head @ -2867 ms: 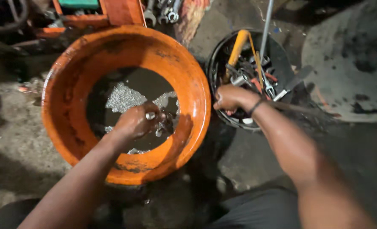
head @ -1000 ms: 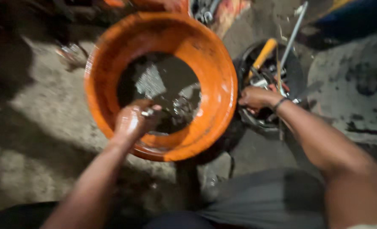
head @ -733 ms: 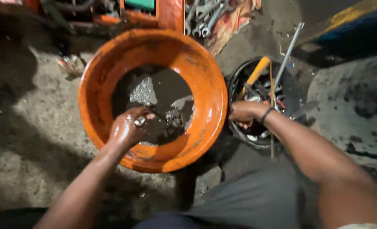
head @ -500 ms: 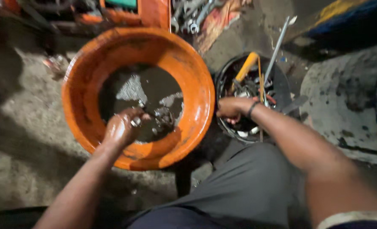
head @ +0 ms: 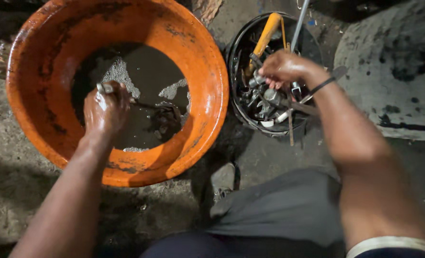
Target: The person washes various metal tools by hand in an orange basin filled with soapy water. They scrub wrenches, pliers, and other implements, then place the cleaned items into a black bucket nearby. The person finishes by wiping their hands with a cloth.
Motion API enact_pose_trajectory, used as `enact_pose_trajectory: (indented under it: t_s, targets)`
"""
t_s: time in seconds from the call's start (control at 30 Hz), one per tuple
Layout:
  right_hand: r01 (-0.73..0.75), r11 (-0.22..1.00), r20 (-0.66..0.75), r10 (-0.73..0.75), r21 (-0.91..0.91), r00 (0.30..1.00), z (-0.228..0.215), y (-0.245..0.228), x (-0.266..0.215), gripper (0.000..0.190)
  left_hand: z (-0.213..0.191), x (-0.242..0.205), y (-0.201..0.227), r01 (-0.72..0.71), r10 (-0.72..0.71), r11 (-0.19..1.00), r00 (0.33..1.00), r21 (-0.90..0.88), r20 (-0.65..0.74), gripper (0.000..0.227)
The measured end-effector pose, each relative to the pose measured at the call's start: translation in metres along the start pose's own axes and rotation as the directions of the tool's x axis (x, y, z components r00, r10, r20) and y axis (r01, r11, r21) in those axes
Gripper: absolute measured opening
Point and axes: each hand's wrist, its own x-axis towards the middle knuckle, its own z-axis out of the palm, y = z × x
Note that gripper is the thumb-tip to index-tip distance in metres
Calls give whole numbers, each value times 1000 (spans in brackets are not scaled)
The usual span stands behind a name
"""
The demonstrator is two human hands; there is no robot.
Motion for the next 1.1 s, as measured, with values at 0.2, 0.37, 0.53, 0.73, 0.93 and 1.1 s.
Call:
enact_pose_trajectory:
  t_s: [0.2,0.37,0.53,0.73,0.93,1.1]
  targets:
    - [230,765,-134,-381,-601,915,49,10,31,29,33,-6,-29,174,-182,983,954,53,238,45]
    - [204,642,-162,-463,-739,872,49,14,43,25,76,-9,-57,349,-402,912,867,216,295,47]
    - [-44,690,-218,-167,-722,962,62,24,22,27,79,-4,-65,410,-399,912,876,15,273,30]
    - [-15,516,-93,-126,-856,988,82,32,30,30,90,-8,-78,421,-352,897,864,-132,361,35]
    - [382,907,-407,-422,-178,810,97,51,-27,29,114,-15,-126,264,-275,961,903,77,332,35]
    - [529,810,-632,-275,253,724,150,86,-110,16,79,-9,-98,585,-464,736,803,-342,375,20]
